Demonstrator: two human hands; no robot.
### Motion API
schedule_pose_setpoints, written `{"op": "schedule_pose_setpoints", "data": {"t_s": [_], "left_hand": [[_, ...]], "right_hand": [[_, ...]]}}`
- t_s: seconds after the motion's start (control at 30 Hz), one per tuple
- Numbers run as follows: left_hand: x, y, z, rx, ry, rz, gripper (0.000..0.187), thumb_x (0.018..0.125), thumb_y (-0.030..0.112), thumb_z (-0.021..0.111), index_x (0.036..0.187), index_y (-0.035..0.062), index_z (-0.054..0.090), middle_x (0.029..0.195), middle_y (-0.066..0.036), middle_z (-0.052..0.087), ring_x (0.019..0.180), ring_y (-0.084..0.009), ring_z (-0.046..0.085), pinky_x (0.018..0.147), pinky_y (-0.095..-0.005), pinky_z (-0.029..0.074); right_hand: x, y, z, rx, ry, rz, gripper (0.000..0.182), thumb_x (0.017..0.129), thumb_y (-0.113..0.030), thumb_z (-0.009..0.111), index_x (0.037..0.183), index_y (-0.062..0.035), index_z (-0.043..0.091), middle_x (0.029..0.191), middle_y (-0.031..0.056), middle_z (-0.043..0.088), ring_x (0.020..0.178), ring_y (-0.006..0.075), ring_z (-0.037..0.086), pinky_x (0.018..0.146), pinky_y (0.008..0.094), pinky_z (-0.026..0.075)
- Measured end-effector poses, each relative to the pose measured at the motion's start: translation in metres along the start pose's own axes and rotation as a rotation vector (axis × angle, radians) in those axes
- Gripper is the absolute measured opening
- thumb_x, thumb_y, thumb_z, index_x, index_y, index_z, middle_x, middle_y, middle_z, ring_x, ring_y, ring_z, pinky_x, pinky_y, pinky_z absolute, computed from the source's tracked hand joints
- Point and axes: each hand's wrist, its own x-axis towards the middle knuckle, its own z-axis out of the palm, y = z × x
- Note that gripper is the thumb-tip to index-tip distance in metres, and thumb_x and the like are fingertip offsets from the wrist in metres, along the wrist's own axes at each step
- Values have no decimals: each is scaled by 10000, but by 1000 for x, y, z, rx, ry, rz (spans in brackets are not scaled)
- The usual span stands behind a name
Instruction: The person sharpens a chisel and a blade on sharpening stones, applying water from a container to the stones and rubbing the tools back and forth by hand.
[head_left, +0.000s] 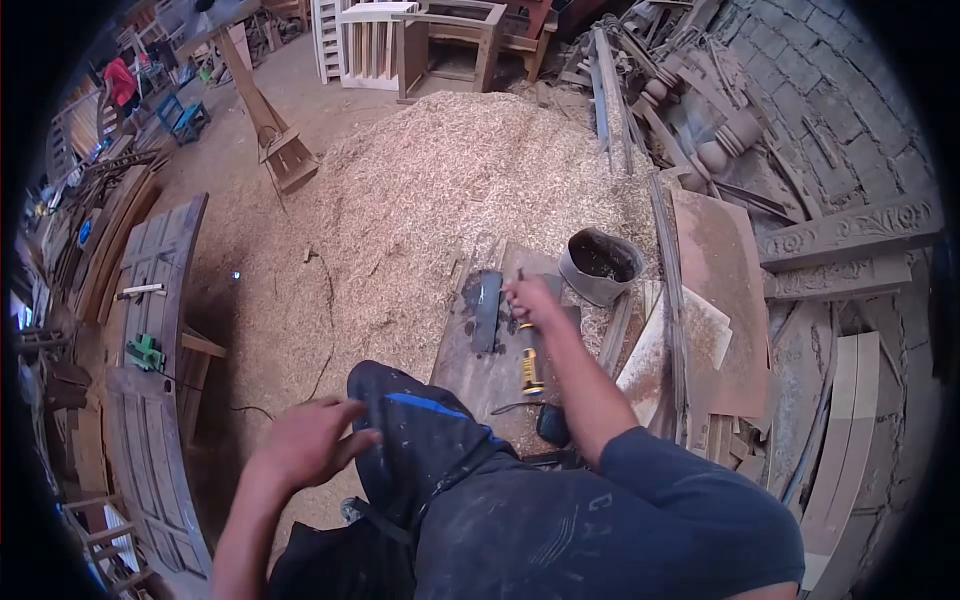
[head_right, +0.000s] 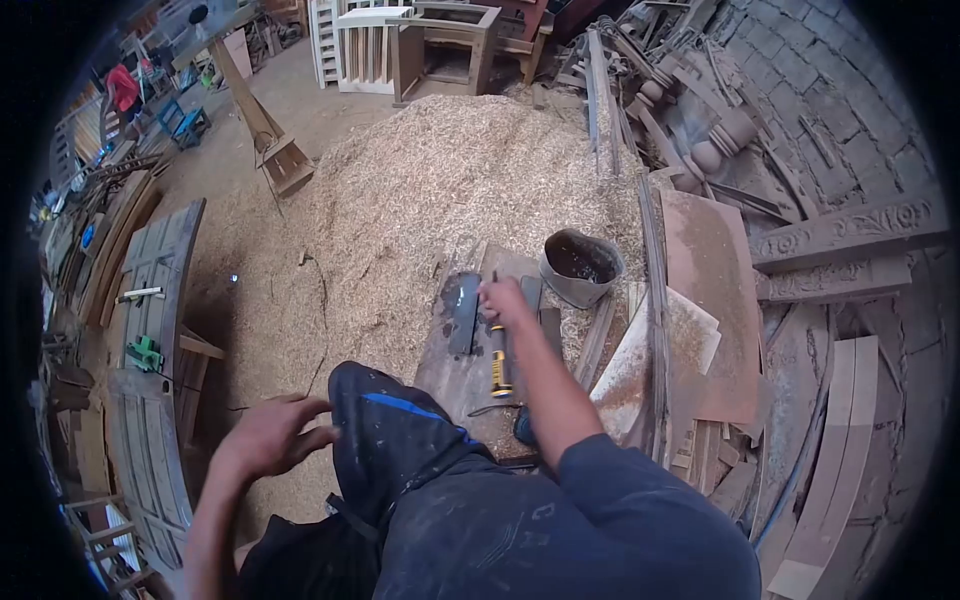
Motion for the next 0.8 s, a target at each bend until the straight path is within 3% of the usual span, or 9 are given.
{"op": "schedule_pose_setpoints", "data": {"t_s": [0.13, 0.2, 0.3, 0.4, 0.43, 0.53, 0.57, 0.67, 0.8], "left_hand": [[81, 15, 44, -174, -29, 23, 529, 963, 492, 611, 1243, 45, 648, 1163, -200, 687, 1091, -398, 651, 916, -476, 523], [115, 33, 73, -355, 42, -126, 573, 967, 503, 607, 1293, 33, 628, 1217, -215, 678, 1117, -397, 654, 945, -459, 518], [159, 49, 137, -770, 167, -127, 651, 964, 524, 608, 1363, 11, 573, 1223, -264, 663, 1128, -378, 661, 972, -431, 506], [184, 76, 178, -1052, 86, -228, 773, 950, 552, 635, 1445, -23, 486, 1196, -235, 663, 1086, -283, 651, 943, -388, 505], [189, 82, 195, -1103, 152, -206, 843, 935, 556, 664, 1473, -49, 429, 1084, -199, 655, 954, -221, 637, 846, -351, 525], [196, 99, 221, -1211, 52, -311, 814, 940, 515, 684, 1458, -59, 430, 1047, -156, 649, 872, -198, 630, 767, -326, 529], [196, 102, 224, -1323, -4, -292, 712, 940, 473, 672, 1368, -67, 492, 1142, -249, 671, 1058, -286, 662, 954, -379, 496], [195, 108, 209, -1371, -102, -316, 591, 930, 388, 706, 1283, -49, 522, 1086, -201, 685, 991, -263, 665, 925, -383, 500], [204, 105, 214, -1311, 71, -237, 437, 942, 259, 716, 1217, -11, 508, 919, -75, 608, 800, -125, 583, 696, -320, 508]], "right_hand": [[11, 35, 18, 260, -134, 154, 149, 1011, -137, 601, 930, -13, 603, 694, 9, 516, 479, 64, 405, 372, 225, 308], [10, 42, 16, 366, -230, 223, 175, 1038, -209, 594, 958, -55, 576, 696, -18, 498, 481, 57, 383, 394, 214, 302], [-2, 38, 9, 543, -353, 281, 191, 1049, -252, 583, 964, -84, 548, 692, -30, 489, 477, 60, 369, 414, 206, 294], [-10, 39, 8, 676, -501, 285, 220, 1063, -297, 556, 974, -97, 543, 696, -37, 481, 475, 48, 365, 418, 194, 288], [-10, 40, 7, 718, -555, 279, 228, 1066, -306, 548, 972, -99, 544, 695, -38, 475, 475, 43, 364, 416, 193, 287], [-11, 44, 10, 822, -718, 272, 262, 1074, -337, 522, 965, -102, 551, 689, -47, 454, 472, 21, 360, 412, 188, 279], [-11, 45, 12, 858, -754, 284, 267, 1072, -344, 524, 964, -101, 551, 691, -48, 454, 471, 21, 360, 412, 188, 278], [-7, 44, 16, 892, -835, 306, 282, 1065, -362, 532, 964, -100, 551, 693, -50, 456, 471, 17, 360, 412, 187, 274], [-7, 38, 22, 914, -859, 309, 288, 1057, -371, 544, 965, -98, 549, 689, -51, 439, 474, 10, 351, 414, 184, 262]]}}
